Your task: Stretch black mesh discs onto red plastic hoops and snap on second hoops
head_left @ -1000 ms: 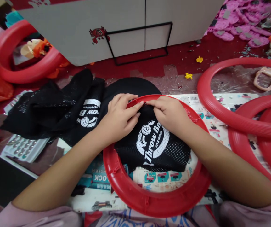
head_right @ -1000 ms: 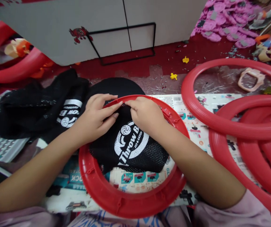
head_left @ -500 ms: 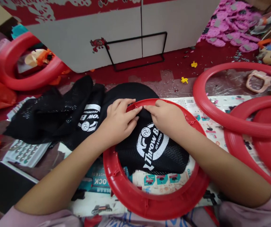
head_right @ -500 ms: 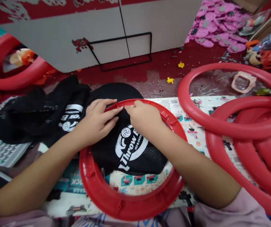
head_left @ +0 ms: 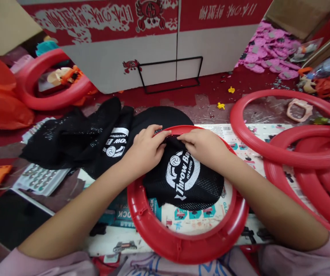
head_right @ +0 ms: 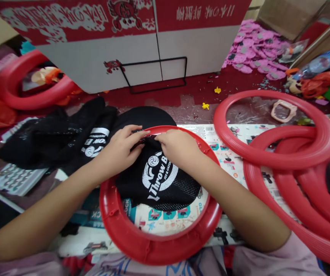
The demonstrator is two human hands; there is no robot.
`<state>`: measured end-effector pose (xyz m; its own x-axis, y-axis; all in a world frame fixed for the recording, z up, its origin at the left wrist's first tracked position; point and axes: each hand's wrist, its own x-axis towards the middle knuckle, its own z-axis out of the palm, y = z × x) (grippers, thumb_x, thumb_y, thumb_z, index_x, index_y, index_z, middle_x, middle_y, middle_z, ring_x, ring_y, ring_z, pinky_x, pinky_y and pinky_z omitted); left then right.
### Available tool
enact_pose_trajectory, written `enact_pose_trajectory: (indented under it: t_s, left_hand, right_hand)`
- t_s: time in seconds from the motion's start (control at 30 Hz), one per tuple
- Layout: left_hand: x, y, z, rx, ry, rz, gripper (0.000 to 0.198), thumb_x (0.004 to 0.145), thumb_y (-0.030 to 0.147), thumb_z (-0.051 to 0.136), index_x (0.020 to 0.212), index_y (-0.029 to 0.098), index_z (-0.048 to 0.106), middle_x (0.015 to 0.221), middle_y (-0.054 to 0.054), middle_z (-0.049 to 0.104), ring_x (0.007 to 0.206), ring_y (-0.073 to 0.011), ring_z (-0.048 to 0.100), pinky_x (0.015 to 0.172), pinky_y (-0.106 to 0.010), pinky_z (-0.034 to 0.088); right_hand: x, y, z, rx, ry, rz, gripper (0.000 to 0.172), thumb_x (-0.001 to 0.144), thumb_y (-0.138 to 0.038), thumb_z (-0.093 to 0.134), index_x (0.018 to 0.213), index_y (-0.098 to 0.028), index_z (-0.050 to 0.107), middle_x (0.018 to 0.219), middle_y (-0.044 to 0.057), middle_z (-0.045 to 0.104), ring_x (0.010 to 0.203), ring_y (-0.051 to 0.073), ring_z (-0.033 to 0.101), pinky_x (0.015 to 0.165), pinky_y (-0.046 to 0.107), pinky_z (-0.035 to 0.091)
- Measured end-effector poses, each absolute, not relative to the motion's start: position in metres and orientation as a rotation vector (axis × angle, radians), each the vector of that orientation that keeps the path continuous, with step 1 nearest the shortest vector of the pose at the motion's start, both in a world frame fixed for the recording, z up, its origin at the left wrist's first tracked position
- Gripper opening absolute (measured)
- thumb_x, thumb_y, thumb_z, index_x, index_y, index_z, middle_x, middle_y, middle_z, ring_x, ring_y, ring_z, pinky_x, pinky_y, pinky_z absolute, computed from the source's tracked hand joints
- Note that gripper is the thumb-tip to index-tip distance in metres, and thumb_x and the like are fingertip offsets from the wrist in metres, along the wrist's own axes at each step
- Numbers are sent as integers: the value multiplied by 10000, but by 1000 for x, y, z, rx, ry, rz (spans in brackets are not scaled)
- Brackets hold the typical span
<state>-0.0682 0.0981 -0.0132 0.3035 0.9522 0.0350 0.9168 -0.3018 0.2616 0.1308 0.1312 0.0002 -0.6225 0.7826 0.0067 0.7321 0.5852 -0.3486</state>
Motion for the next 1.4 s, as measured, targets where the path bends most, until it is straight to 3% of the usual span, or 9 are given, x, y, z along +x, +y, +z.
enact_pose_trajectory:
  t_s: [0.13,0.2,0.3,0.37,0.47,0.73,1.4]
  left_hand:
    - [-77,92,10,2272,1716,68,817,822,343,583,1509,143,190,1338,-185,527,1177,-362,531,985,-524,432]
    - [-79,100,19,2214,1673,74,791,793,484,596,1460,156,326,1317,-172,544,1179,-365,531,993,-522,425]
    - [-76,123,21,2140,1530,281,413,824,479,520,1050,166,667,1234,-118,596,1177,-298,539,1037,-446,400]
    - [-73,137,15,1978,1440,380,289,797,428,549,818,171,681,1154,-86,647,1118,-265,581,1008,-403,420]
    - [-72,147,2,1697,1318,471,237,748,396,618,695,168,656,1080,-62,689,999,-236,628,922,-369,457]
    - [-80,148,-12,1555,1217,498,185,689,341,697,673,157,690,1057,-45,684,771,-150,598,710,-293,460]
    - [-78,146,-15,1660,1277,507,171,724,311,642,660,154,660,1006,-41,680,706,-129,572,660,-280,449]
  right_hand:
    - [134,127,4,-1134,-2721,567,302,858,-105,498,1061,-152,717,1056,88,734,970,225,664,862,336,477]
    - [135,124,2,-1101,-2714,610,325,857,-102,491,1098,-140,706,1084,96,728,1001,231,659,889,350,478]
    - [136,121,-4,-1102,-2644,597,355,857,-97,471,1130,-142,693,1098,99,720,1005,222,654,890,348,484]
    - [136,119,-10,-1111,-2600,527,371,849,-95,463,1137,-149,691,1073,103,719,960,214,654,851,339,494]
    - [135,118,-16,-1107,-2564,434,376,849,-108,442,1122,-143,698,1033,117,710,891,208,646,797,329,500]
    - [132,120,-20,-1105,-2557,406,395,858,-124,383,1089,-104,703,961,142,686,853,225,626,760,338,504]
    - [129,119,-18,-1154,-2642,384,423,876,-121,374,1180,-116,669,955,131,677,870,232,613,757,328,464]
